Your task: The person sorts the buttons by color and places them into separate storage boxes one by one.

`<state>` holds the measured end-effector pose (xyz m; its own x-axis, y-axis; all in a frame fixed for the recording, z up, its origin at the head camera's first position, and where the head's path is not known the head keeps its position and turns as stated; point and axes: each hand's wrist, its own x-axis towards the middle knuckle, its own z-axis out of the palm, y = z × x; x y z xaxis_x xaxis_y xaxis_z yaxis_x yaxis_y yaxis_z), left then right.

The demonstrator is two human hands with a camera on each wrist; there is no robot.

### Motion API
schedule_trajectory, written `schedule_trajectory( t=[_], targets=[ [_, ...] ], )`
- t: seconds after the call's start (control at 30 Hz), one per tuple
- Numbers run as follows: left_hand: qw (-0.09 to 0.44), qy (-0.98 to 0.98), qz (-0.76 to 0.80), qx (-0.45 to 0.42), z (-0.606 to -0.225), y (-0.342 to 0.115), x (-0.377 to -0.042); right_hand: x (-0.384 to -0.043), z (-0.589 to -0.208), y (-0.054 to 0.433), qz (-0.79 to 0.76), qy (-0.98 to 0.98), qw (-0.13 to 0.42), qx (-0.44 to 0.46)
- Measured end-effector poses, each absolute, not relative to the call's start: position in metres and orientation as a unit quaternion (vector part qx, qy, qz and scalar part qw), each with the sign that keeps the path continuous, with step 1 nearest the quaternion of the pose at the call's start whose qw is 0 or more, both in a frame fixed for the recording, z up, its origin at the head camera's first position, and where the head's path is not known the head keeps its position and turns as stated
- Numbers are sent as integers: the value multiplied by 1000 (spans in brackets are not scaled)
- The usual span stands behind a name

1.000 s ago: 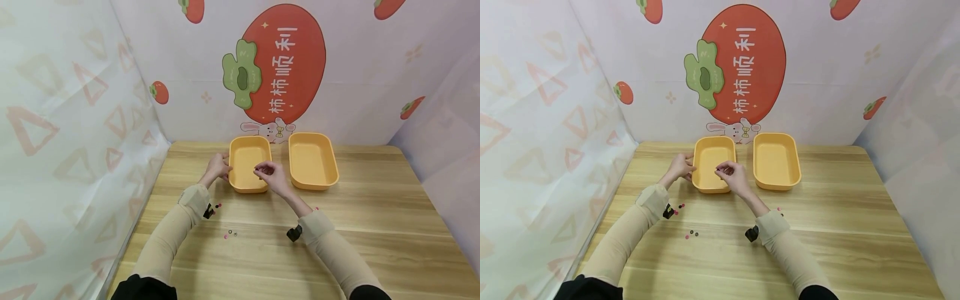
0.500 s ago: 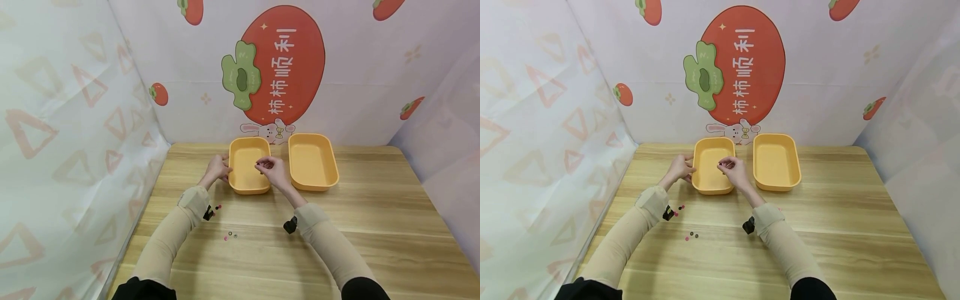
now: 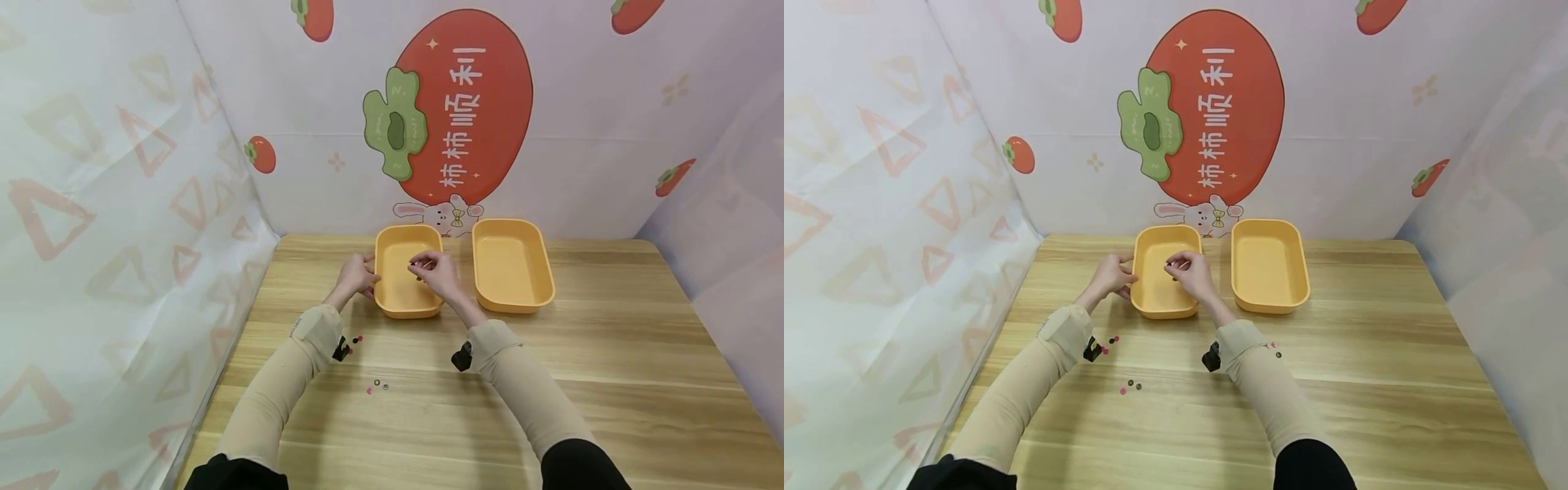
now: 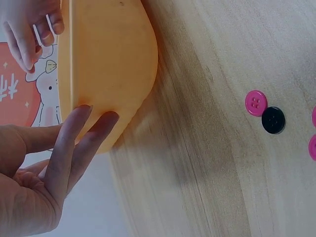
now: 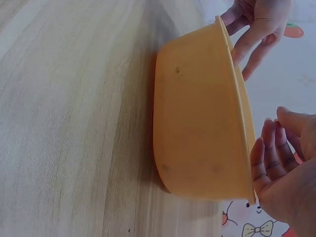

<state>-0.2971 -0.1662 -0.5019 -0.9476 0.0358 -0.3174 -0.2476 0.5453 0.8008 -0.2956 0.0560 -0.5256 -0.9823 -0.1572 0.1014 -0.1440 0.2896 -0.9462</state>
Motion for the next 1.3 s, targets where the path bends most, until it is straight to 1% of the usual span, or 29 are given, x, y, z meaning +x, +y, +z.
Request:
schedule_trajectory(
  t=[0.53,0.83,1.13,1.3],
  targets=[
    [151,865,474,-64,-505,-165,-294,-295,-533,51,-553,826,-6,-106],
    [134,869,474,-52,-503,-166,-297,-291,-529,56,-577,809,-18,-111],
    [139,871,468,-53,-502,-165,-297,-261,-518,78,-626,769,-23,-127],
    [144,868,472,-53,-503,-165,-297,-238,-515,91,-638,759,-7,-133]
  ],
)
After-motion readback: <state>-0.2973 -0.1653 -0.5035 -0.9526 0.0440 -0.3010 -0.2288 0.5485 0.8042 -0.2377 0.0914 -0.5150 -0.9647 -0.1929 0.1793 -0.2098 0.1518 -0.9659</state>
